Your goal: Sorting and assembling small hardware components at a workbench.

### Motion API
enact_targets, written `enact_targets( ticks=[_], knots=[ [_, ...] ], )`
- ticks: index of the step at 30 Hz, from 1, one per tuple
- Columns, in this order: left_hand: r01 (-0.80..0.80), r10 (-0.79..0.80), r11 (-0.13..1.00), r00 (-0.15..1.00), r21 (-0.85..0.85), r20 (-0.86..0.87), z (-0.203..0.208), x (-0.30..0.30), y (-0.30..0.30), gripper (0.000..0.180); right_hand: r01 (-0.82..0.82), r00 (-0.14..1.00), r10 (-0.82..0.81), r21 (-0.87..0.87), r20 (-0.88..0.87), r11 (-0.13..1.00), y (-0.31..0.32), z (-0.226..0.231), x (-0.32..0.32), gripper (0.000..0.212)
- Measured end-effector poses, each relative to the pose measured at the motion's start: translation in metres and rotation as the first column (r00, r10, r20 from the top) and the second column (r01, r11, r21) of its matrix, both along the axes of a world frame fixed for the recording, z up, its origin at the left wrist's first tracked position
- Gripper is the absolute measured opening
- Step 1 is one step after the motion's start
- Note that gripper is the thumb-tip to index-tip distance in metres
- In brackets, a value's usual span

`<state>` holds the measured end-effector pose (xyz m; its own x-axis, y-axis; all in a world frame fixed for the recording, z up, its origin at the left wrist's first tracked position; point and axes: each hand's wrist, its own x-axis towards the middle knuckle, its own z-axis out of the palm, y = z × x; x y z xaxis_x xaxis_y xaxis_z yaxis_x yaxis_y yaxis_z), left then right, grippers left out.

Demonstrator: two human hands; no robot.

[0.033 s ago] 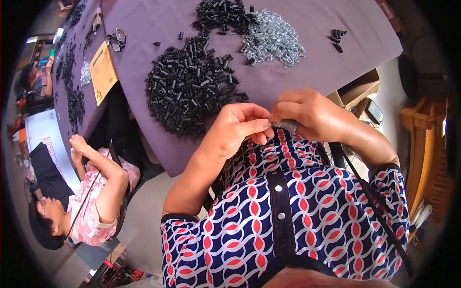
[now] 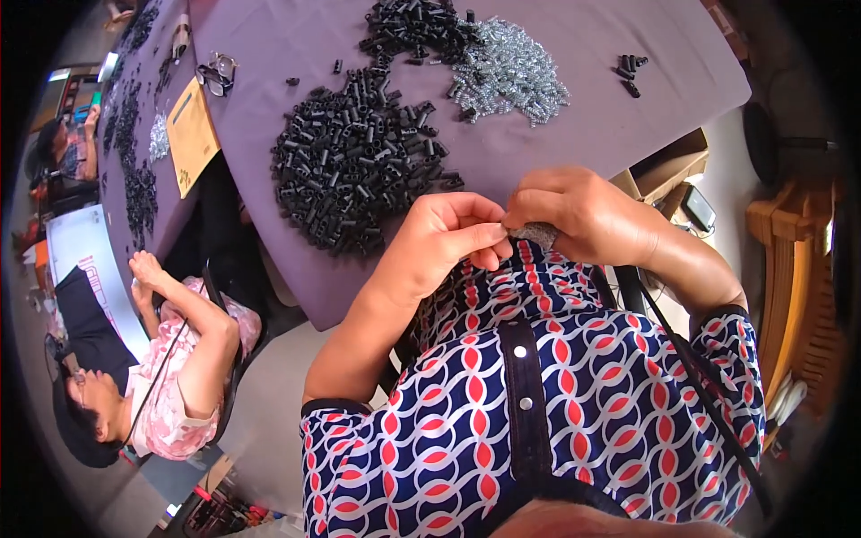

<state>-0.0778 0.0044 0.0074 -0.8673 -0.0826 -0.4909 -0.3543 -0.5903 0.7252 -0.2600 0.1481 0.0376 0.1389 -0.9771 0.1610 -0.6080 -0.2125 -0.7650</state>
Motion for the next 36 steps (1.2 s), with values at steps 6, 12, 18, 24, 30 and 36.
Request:
enact_targets(
  ticks=[6, 12, 18, 24, 30, 36],
  knots=[
    [-0.133, 0.119, 0.969, 0.990, -0.208, -0.078, 0.000, 0.000, 0.008, 0.014, 0.160, 0.957, -0.216, 0.268, 0.195, 0.950, -0.005, -0.003, 0.000, 0.037],
    [-0.174, 0.127, 0.904, 0.981, -0.390, -0.144, 0.000, 0.006, 0.017, 0.015, 0.081, 0.995, -0.079, 0.024, -0.059, 0.996, -0.004, -0.020, 0.003, 0.032],
    [-0.038, 0.033, 0.975, 0.999, -0.219, -0.026, 0.000, 0.000, 0.007, 0.014, -0.082, 0.964, 0.049, -0.120, -0.260, 0.989, -0.004, -0.025, -0.003, 0.025],
    [0.097, -0.097, 0.995, 0.995, -0.037, 0.015, 0.005, -0.003, 0.003, 0.014, -0.193, 0.938, 0.150, -0.112, -0.311, 0.975, 0.001, -0.014, -0.009, 0.019],
    [0.041, -0.044, 0.995, 0.999, -0.094, -0.025, 0.004, -0.006, 0.003, 0.011, -0.122, 0.969, 0.095, -0.105, -0.230, 0.987, 0.003, -0.018, -0.014, 0.032],
    [-0.233, 0.232, 0.973, 0.972, -0.008, -0.048, -0.005, -0.003, 0.017, 0.015, 0.123, 0.978, -0.130, -0.057, -0.162, 0.991, -0.001, -0.013, -0.013, 0.060]
  ],
)
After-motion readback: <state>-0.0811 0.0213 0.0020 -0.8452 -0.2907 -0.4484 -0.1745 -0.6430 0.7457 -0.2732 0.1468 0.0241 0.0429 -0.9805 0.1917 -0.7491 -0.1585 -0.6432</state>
